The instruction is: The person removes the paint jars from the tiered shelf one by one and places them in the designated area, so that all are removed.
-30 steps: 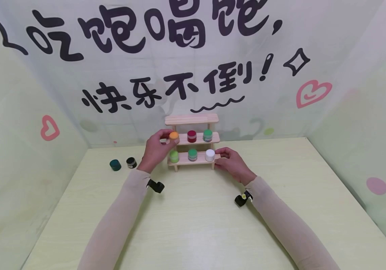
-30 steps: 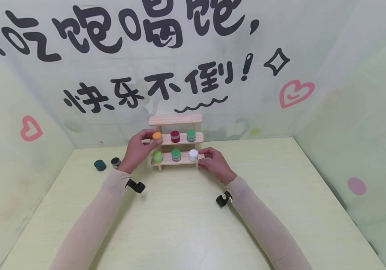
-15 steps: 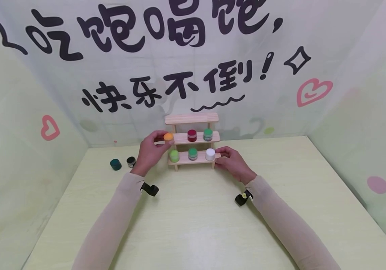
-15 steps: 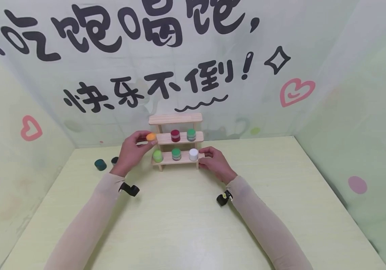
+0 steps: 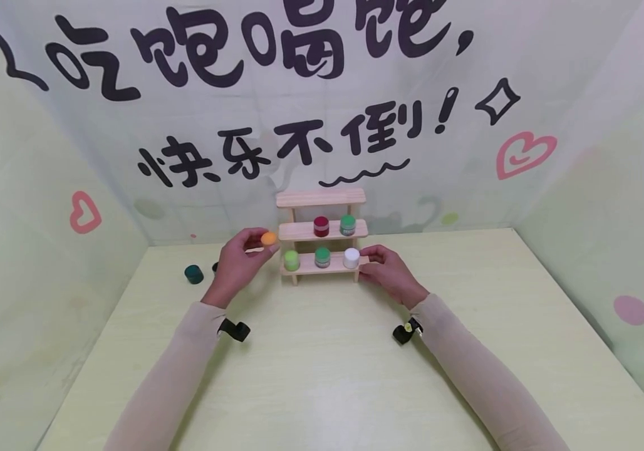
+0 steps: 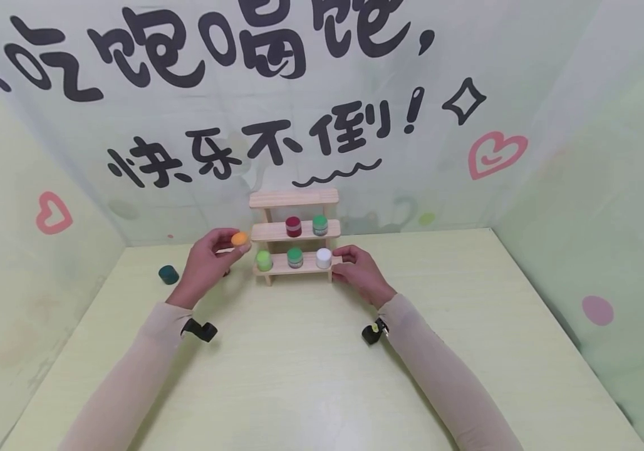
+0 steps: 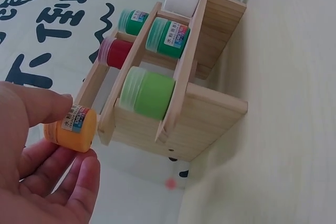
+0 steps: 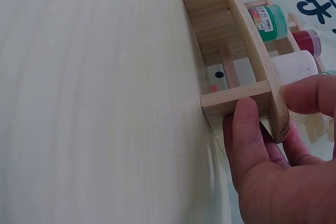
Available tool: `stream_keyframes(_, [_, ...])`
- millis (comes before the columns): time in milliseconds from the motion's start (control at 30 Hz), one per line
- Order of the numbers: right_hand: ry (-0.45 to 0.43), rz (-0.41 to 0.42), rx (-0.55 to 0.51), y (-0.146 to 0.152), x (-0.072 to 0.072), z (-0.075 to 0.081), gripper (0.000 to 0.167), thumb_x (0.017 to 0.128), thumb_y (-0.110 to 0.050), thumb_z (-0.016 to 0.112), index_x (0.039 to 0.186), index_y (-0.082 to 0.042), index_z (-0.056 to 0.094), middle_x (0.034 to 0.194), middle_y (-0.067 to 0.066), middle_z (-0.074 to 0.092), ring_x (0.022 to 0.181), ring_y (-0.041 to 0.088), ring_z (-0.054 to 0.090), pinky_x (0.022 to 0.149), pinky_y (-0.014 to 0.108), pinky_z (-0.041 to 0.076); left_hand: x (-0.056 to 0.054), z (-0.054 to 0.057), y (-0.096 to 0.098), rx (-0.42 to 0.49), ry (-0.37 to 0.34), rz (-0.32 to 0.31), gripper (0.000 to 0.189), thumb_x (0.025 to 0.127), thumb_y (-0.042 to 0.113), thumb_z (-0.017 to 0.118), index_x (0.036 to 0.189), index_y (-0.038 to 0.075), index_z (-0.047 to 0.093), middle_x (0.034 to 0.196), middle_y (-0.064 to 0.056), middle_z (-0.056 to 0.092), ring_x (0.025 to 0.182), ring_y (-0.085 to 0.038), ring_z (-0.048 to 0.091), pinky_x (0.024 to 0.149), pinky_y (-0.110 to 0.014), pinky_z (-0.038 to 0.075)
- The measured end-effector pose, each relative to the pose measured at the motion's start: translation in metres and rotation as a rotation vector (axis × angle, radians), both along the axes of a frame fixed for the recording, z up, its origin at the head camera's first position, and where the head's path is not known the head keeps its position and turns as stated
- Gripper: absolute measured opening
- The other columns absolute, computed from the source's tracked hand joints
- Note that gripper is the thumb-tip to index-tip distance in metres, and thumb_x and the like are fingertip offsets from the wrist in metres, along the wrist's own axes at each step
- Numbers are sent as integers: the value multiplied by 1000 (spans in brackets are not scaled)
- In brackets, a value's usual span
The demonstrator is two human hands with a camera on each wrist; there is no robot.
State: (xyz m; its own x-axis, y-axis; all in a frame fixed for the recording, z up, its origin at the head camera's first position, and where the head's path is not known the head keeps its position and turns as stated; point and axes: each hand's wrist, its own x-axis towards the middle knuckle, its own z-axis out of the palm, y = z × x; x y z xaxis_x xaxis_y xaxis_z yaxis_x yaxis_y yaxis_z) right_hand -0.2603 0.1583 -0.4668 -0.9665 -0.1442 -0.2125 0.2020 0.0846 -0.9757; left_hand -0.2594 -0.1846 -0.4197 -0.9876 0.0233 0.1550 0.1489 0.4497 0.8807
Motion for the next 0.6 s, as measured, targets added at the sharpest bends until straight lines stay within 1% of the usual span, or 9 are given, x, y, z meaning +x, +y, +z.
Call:
stream_keyframes(133, [-1, 1, 3, 0, 1, 0, 41, 99, -2, 64, 139, -2, 53, 126, 16, 60, 110, 25, 65, 97, 34, 63, 4, -3, -9, -12, -12, -7, 57, 95, 42, 81, 142, 15, 61, 136, -6, 66, 125, -26, 63, 107, -45, 57])
stream_keyframes(233, [0, 5, 1, 0, 1, 0, 42, 100, -2, 64, 139, -1, 53, 128, 17, 60, 111, 25, 65, 100, 37, 62, 8, -5, -16, -20, -20, -15, 56, 95, 40, 81, 141, 15, 62, 137, -6, 65, 126, -27, 63, 107, -46, 57])
stream_keyframes(400, [-5, 5, -2, -1, 0, 1, 41, 100, -2, 63, 140, -1, 52, 130, 18, 59, 115, 26, 64, 102, 39, 61, 16, -13, -28, -51, -52, -12, 57, 95, 43, 80, 142, 16, 62, 137, -7, 65, 124, -28, 64, 107, -45, 57])
stream_keyframes(467, [-7, 0, -3, -1, 0, 0, 41, 99, -1, 63, 139, -1, 53, 128, 17, 59, 114, 26, 64, 100, 37, 62, 18, -18, -34, -65, -62, -8, 60, 94, 46, 80, 143, 17, 61, 138, -7, 65, 123, -29, 65, 104, -40, 59])
stream_keyframes(600, [-9, -5, -3, 0, -1, -1, 41, 99, 0, 63, 139, -1, 53, 127, 17, 60, 113, 25, 65, 97, 35, 63, 24, -26, -44, -66, -71, -12, 61, 93, 48, 80, 143, 17, 62, 140, -8, 65, 123, -29, 66, 95, -23, 60])
